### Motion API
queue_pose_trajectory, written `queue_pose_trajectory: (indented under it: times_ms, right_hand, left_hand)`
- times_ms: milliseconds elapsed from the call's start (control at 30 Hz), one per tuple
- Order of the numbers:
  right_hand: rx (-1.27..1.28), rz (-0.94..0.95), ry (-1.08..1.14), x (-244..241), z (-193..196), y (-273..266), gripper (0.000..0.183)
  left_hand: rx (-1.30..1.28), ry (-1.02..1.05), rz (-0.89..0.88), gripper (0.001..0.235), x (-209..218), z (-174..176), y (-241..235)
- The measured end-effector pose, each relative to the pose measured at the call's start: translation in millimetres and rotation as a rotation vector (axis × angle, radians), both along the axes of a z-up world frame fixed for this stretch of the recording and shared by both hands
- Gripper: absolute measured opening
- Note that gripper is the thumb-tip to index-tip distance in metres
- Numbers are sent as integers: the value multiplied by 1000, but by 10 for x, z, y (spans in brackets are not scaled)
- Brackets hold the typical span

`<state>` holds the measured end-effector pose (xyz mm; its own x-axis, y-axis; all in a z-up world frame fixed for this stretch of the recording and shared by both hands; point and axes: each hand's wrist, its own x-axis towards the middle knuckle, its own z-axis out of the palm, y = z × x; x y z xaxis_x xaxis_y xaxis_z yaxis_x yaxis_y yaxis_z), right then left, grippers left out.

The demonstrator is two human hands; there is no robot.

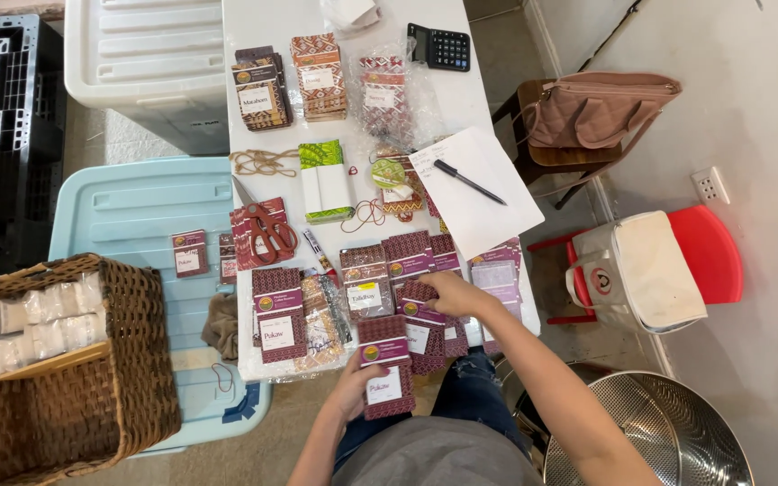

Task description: The person writes on a notepad using a pen and handles coffee bags and boxes on a table, turning over the packages and moving them into different arrangements.

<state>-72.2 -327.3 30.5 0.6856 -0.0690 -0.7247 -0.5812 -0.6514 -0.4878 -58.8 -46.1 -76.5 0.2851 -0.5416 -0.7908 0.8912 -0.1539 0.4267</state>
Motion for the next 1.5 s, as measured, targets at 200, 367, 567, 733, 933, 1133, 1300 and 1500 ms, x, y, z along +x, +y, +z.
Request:
queue_pose_trajectory:
  times_ms: [200,367,567,733,933,1133,1300,1500]
  right_hand:
    - [213,100,-34,-332,264,-366,8]
    - [528,114,-208,-203,711,-136,13]
    - [168,14,-176,88,579,413,62]
    - [132,-316,-299,40,302,495,49]
    - [-265,-741,-396,82,-352,393,89]
    - [-294,-788,-299,321,-225,554,111]
    - [-72,-959,-196,406,-34,583,111]
    - [-59,-762,-301,188,-294,523,24]
  left_hand:
    - [-405,197,39,65,242,916,227]
    - [-205,179,-120,43,265,626,35]
    - [-152,138,-118,66,187,515,-250]
    - [-114,126,-65,45,283,273,-135]
    - [5,-26,121,36,514,292,-35]
    - [56,-57,204,35,550,387,-65]
    - [138,-111,134,32,550,499,-94]
    - [59,-52,192,38,542,460,-38]
